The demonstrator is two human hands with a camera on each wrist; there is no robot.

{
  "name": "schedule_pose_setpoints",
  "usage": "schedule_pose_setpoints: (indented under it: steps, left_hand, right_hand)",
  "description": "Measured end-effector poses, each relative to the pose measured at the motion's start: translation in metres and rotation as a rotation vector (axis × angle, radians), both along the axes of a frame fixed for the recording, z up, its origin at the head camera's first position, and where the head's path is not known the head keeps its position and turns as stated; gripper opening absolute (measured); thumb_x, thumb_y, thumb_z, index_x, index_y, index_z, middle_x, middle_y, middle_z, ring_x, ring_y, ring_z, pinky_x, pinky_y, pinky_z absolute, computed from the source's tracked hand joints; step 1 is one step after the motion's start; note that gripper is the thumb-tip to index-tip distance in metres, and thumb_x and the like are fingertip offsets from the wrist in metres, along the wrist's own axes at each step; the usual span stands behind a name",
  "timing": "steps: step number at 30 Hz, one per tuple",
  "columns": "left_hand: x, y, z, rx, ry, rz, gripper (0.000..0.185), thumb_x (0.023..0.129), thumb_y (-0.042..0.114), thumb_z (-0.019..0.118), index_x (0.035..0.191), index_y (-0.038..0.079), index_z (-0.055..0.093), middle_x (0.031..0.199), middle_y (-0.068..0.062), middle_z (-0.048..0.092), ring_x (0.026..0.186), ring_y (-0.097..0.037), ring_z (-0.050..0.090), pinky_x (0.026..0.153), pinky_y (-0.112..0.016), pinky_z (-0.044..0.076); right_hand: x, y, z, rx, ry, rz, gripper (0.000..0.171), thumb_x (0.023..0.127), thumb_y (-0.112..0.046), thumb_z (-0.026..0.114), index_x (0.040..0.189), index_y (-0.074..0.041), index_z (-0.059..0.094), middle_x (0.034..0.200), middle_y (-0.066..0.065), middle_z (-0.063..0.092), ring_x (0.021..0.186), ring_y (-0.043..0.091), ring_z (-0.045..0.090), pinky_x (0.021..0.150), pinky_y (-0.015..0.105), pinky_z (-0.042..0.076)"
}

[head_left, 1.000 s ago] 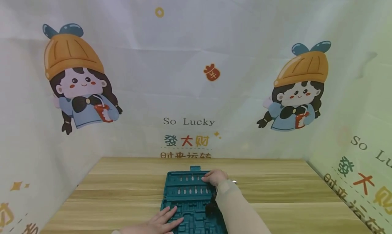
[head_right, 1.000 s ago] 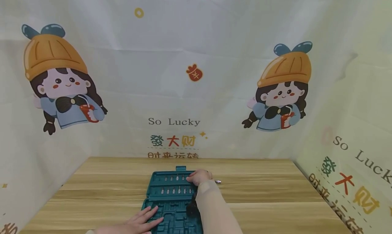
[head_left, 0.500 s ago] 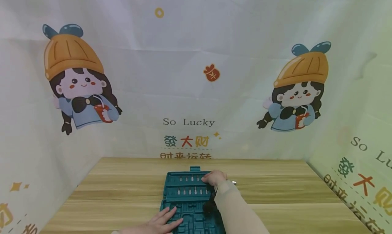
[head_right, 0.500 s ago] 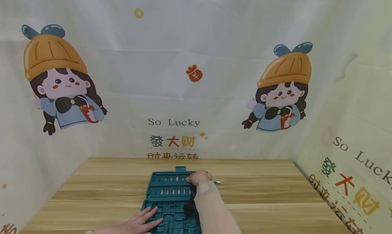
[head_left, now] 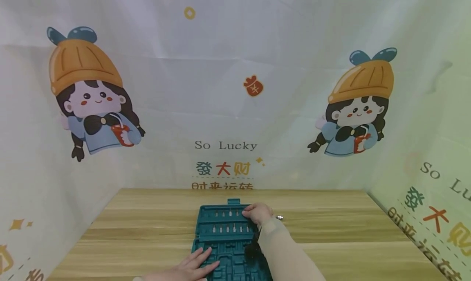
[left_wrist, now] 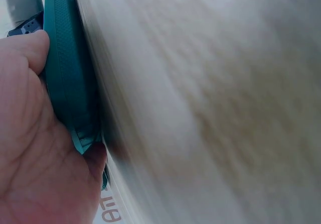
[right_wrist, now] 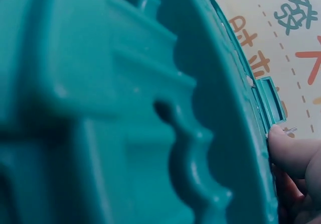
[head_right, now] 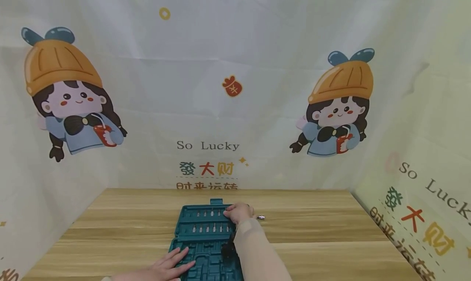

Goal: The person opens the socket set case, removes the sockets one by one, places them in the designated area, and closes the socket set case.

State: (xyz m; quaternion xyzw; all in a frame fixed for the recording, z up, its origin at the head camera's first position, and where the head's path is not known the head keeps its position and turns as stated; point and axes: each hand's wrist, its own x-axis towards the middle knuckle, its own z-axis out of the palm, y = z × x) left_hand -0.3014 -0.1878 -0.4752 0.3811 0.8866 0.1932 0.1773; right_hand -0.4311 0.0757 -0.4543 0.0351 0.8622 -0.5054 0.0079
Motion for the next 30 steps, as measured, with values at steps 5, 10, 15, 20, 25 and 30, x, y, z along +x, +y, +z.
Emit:
schedule_pose_setpoints:
  steps: [5,10,15,20,25,30]
  left_hand:
    - [0.003,0.001,0.004,-0.004,0.016,-0.004,0.053,0.103,0.043,0.037,0.153,0.027,0.03,0.158,-0.015,0.017,0.143,-0.038,0.015,0.107,-0.05,0.031]
    - [0.004,0.001,0.007,-0.015,-0.022,-0.002,0.051,0.105,0.039,0.035,0.153,0.024,0.03,0.158,-0.017,0.016,0.144,-0.038,0.013,0.108,-0.05,0.029]
    - [-0.015,-0.01,-0.024,0.019,-0.048,-0.034,0.052,0.104,0.047,0.03,0.154,0.034,0.021,0.161,-0.009,0.008,0.146,-0.035,0.006,0.107,-0.056,0.027]
    - [-0.03,-0.018,-0.05,0.046,-0.011,-0.084,0.053,0.103,0.051,0.026,0.154,0.039,0.015,0.161,-0.002,0.002,0.146,-0.033,0.002,0.105,-0.059,0.029]
    - [-0.021,-0.01,-0.03,0.019,-0.054,-0.059,0.052,0.105,0.045,0.026,0.155,0.035,0.015,0.161,-0.007,0.002,0.145,-0.037,0.001,0.106,-0.06,0.027]
    - [0.002,0.0,0.008,-0.005,-0.064,-0.028,0.051,0.107,0.038,0.028,0.155,0.024,0.021,0.16,-0.017,0.008,0.143,-0.043,0.006,0.106,-0.058,0.028]
  right_hand:
    - [-0.002,-0.001,-0.004,0.027,-0.004,0.0,0.014,0.084,-0.016,0.076,0.094,-0.007,0.076,0.108,0.017,0.058,0.118,0.044,0.035,0.105,0.062,0.015]
    - [-0.003,-0.002,-0.004,0.028,-0.004,-0.007,0.015,0.086,-0.019,0.074,0.096,-0.008,0.075,0.11,0.015,0.06,0.124,0.045,0.032,0.106,0.063,0.012]
    - [-0.006,-0.001,-0.004,-0.116,0.008,0.016,0.022,0.089,-0.015,0.07,0.105,0.0,0.072,0.115,0.017,0.063,0.116,0.037,0.049,0.103,0.055,0.03]
    - [-0.007,0.005,-0.003,-0.223,0.013,0.079,0.026,0.093,-0.01,0.064,0.111,0.008,0.066,0.121,0.023,0.06,0.113,0.038,0.054,0.096,0.052,0.041]
    - [-0.006,0.017,0.006,-0.228,0.031,0.105,0.027,0.094,-0.011,0.062,0.113,0.008,0.063,0.12,0.023,0.059,0.118,0.042,0.049,0.099,0.057,0.036]
    - [-0.001,0.037,0.017,-0.16,0.044,0.131,0.026,0.095,-0.013,0.062,0.112,0.006,0.062,0.118,0.02,0.06,0.114,0.039,0.051,0.097,0.055,0.038]
